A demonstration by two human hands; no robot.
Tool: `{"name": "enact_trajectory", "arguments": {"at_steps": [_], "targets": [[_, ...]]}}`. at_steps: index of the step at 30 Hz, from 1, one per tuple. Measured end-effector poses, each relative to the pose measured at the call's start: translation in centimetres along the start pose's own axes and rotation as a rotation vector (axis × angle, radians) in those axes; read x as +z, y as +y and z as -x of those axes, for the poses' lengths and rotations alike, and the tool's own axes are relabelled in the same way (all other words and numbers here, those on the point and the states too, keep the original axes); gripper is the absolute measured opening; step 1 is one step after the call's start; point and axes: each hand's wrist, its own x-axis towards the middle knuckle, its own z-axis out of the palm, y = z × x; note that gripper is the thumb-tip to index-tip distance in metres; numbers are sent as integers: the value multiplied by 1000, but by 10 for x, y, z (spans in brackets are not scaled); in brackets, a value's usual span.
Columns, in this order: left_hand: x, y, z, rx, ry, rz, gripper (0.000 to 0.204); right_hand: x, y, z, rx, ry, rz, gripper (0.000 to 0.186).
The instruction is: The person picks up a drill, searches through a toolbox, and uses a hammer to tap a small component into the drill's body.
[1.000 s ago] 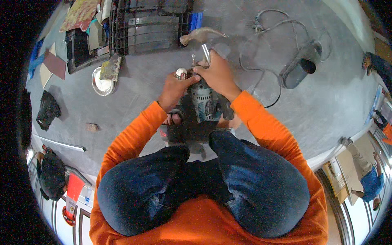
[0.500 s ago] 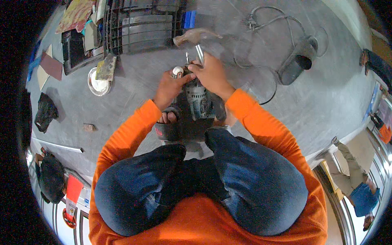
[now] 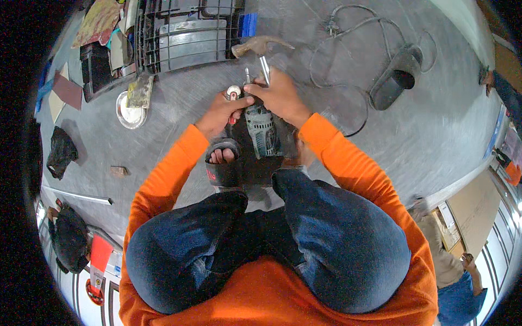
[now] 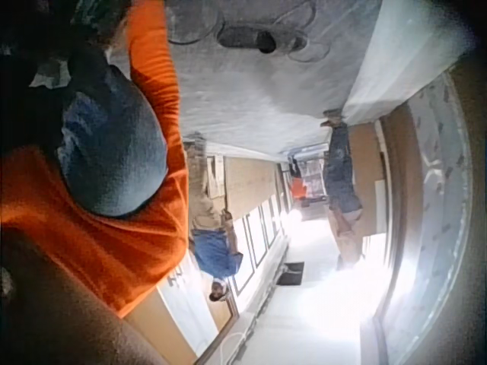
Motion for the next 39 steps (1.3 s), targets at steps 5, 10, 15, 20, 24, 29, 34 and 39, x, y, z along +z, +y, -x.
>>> {"name": "enact_trajectory", "arguments": {"at_steps": [5,10,15,20,24,29,34,39], "targets": [[-6,-4,-5,14,-99,59,25,0,-3,2,33,0,-28,36],[-10,-2,-8,9,-215,87,22,-17,1,-3,153,-287,-350,33],[-5,-1,0,20,-48,-65,23,-11,-13,-1,131,-230,-164,30],[16,-3,8,156,147,-144,31,4,-10,7,-18,6,290,34],[18,-8,9,387,260,-332,30,10,-5,5,-65,51,231,34],[5,22,25,138,298,-307,34,-4,-4,7,149,-59,-186,30],[-19,30,37,514,291,144,43,-1,-16,11,62,-41,-38,31],[2,58,35,834,-29,319,44,1,7,5,-39,96,209,38]]}}
